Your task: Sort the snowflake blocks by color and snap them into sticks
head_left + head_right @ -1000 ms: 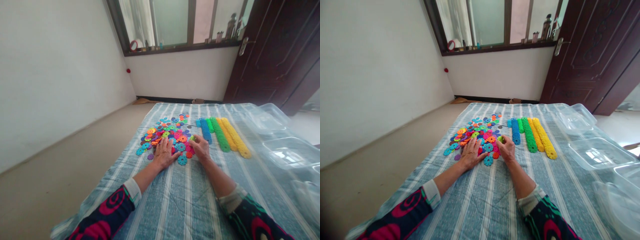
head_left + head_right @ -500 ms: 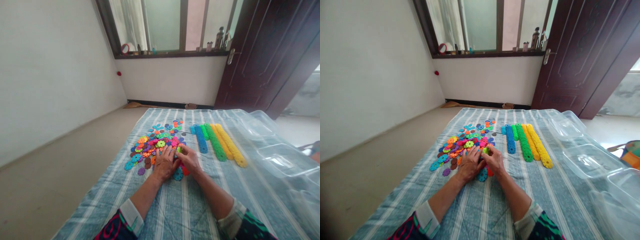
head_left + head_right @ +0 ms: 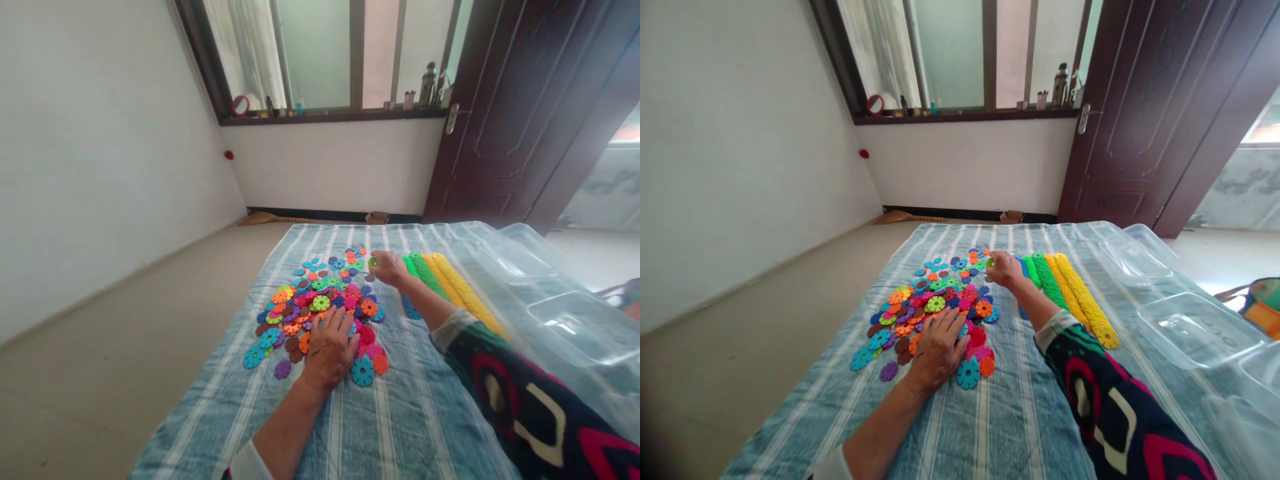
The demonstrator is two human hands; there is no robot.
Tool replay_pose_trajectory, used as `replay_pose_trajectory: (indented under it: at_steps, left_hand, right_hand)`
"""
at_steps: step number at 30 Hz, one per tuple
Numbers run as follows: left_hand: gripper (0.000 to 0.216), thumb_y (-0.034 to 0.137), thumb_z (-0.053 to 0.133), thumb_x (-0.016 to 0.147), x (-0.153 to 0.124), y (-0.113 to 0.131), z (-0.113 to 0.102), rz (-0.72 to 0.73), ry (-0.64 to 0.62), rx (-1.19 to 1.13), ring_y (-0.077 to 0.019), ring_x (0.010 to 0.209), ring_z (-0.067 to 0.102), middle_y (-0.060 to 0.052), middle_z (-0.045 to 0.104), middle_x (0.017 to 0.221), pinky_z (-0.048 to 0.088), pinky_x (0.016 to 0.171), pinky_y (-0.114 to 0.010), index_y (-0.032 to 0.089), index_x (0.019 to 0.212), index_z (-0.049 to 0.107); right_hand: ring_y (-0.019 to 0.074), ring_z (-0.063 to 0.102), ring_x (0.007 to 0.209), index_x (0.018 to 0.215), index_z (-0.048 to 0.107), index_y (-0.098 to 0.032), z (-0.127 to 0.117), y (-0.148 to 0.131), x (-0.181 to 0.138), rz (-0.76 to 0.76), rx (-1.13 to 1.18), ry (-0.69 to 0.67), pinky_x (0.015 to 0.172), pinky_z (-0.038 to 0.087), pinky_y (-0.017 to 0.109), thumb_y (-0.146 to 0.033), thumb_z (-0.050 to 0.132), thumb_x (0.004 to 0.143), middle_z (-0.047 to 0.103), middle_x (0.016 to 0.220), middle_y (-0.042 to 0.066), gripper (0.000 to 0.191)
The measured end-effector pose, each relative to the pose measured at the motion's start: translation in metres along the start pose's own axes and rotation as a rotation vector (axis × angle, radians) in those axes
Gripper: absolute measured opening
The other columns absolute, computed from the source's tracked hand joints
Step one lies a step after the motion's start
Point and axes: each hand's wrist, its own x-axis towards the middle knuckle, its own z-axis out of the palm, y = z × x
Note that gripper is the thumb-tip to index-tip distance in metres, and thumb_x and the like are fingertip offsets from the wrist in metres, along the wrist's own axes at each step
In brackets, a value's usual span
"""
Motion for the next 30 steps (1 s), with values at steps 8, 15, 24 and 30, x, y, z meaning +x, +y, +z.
replay_pose_trajectory:
  at_steps: [8,15,24,30]
  left_hand:
    - [0.037,0.031,0.053,0.086,-0.001,-0.004,0.002,0.020,0.011,-0.034,-0.0304,0.126,0.047,-0.012,0.057,0.132,0.036,0.103,-0.054,0.019,0.121,0.060]
    - [0.039,0.031,0.051,0.087,0.000,-0.006,0.004,0.035,0.009,-0.042,-0.0303,0.124,0.048,-0.013,0.057,0.132,0.037,0.102,-0.056,0.018,0.123,0.058]
    - [0.038,0.031,0.051,0.087,0.000,-0.006,0.006,0.028,0.037,-0.048,-0.0300,0.124,0.049,-0.012,0.058,0.131,0.036,0.103,-0.054,0.019,0.122,0.059]
    - [0.037,0.032,0.050,0.087,0.000,-0.007,0.007,0.040,0.050,-0.041,-0.0294,0.124,0.049,-0.011,0.059,0.130,0.036,0.103,-0.053,0.020,0.122,0.059]
  right_hand:
    - [0.0235,0.062,0.096,0.110,0.067,-0.021,0.017,0.033,0.063,-0.008,-0.071,-0.101,0.076,0.043,0.027,-0.026,0.058,0.071,0.069,0.105,0.008,0.040]
    - [0.0260,0.064,0.095,0.098,0.072,-0.019,0.031,0.034,0.076,-0.023,-0.125,-0.160,0.074,0.045,0.030,-0.026,0.059,0.071,0.071,0.101,0.011,0.031]
    - [0.0255,0.061,0.104,0.117,0.066,-0.021,0.027,0.040,0.085,-0.012,-0.100,-0.179,0.084,0.046,0.031,-0.044,0.066,0.073,0.067,0.115,0.010,0.049]
    - [0.0194,0.061,0.103,0.114,0.068,-0.030,0.031,0.035,0.083,-0.136,-0.082,-0.227,0.083,0.044,0.023,-0.029,0.066,0.073,0.068,0.115,0.001,0.041]
